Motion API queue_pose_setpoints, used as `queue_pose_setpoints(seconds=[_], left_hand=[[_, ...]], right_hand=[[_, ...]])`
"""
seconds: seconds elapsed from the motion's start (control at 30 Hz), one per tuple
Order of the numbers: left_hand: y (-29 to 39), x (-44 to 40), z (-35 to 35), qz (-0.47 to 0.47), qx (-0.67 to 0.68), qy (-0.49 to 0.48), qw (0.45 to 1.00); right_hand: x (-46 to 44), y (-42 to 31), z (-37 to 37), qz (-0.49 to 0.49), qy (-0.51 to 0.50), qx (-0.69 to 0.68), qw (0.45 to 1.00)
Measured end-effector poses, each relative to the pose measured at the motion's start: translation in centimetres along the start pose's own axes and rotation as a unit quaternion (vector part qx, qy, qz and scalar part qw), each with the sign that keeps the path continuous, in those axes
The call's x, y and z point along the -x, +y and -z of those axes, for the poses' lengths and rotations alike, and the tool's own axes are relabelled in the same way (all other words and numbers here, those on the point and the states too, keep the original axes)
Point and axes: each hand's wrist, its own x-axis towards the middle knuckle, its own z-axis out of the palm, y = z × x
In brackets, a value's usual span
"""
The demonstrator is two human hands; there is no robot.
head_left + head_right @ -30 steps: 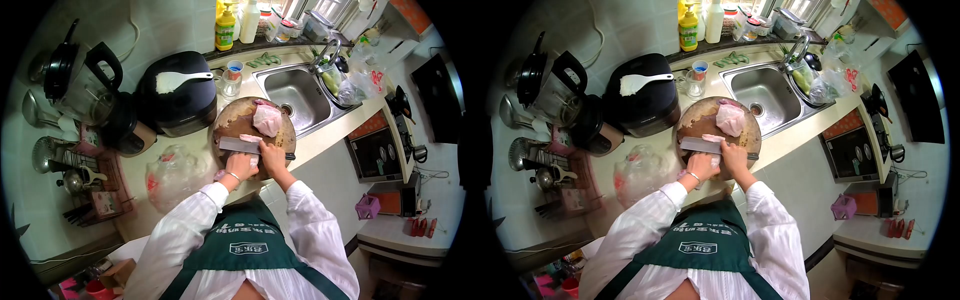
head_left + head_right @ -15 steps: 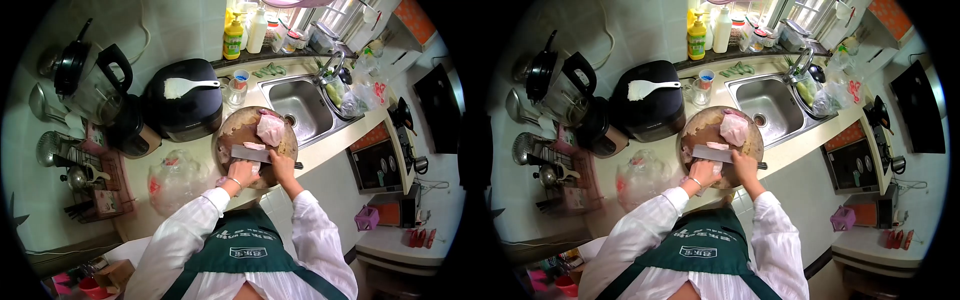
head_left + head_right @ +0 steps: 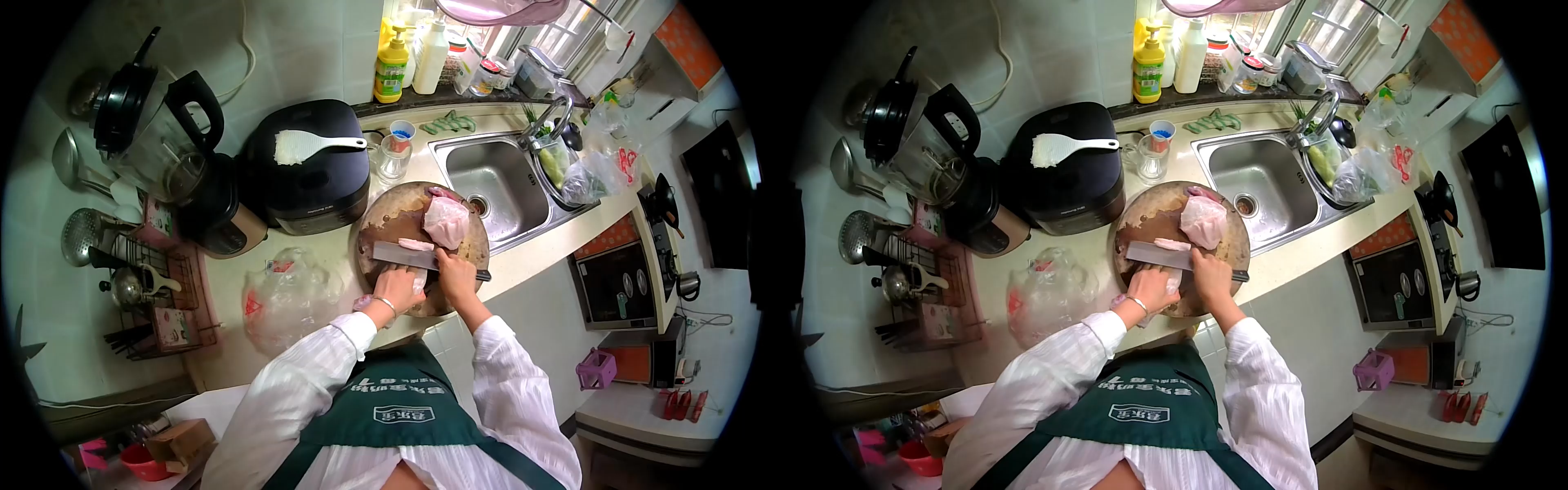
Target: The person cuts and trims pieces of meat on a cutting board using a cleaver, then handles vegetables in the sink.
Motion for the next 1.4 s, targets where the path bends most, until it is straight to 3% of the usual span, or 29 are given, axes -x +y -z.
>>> queue_pose_setpoints(seconds=[0.1,0.13,0.27,0.5,0.63,0.77,0.87,0.9,1.0,1.07,1.3,1.4], left_hand=[[-0.1,-0.1,-0.5,0.002,0.011,-0.001,1.0],[-0.2,-0.5,-0.6,0.046,0.026,-0.066,0.996],[-0.5,-0.2,-0.7,-0.026,-0.015,0.032,0.999],[-0.2,-0.3,-0.3,0.009,0.015,-0.023,1.0],[-0.6,-0.4,-1.0,-0.025,-0.013,0.02,0.999],[-0.3,-0.6,-1.1,-0.007,-0.009,-0.02,1.0],[-0.7,-0.5,-1.0,-0.038,-0.006,0.053,0.998],[-0.8,-0.2,-1.1,-0.037,-0.008,0.053,0.998],[-0.6,-0.6,-1.3,-0.025,-0.016,0.014,0.999],[-0.5,-0.5,-1.4,-0.022,-0.023,0.018,0.999],[-0.3,-0.7,-0.1,-0.01,-0.032,-0.018,0.999],[-0.3,-0.4,-0.6,-0.026,-0.028,0.004,0.999]], right_hand=[[-0.2,-0.3,-0.5,0.015,0.022,0.009,1.0],[0.4,-0.1,-0.2,0.007,0.019,0.003,1.0],[0.8,1.5,0.2,-0.015,-0.008,0.015,1.0],[0.0,-1.1,-0.6,0.007,0.022,-0.003,1.0],[0.2,0.4,0.7,-0.011,-0.025,0.006,1.0],[-1.1,-0.7,0.0,0.02,0.001,0.025,0.999],[-0.2,0.3,0.9,0.013,-0.004,0.004,1.0],[-0.3,0.7,1.6,-0.013,-0.055,0.018,0.998],[-1.0,-0.2,1.4,-0.003,-0.042,0.02,0.999],[-1.6,-1.5,-0.3,0.031,0.029,0.019,0.999],[-1.2,1.1,1.8,0.006,-0.047,0.034,0.998],[-2.4,-0.5,0.4,0.044,-0.014,0.032,0.998]])
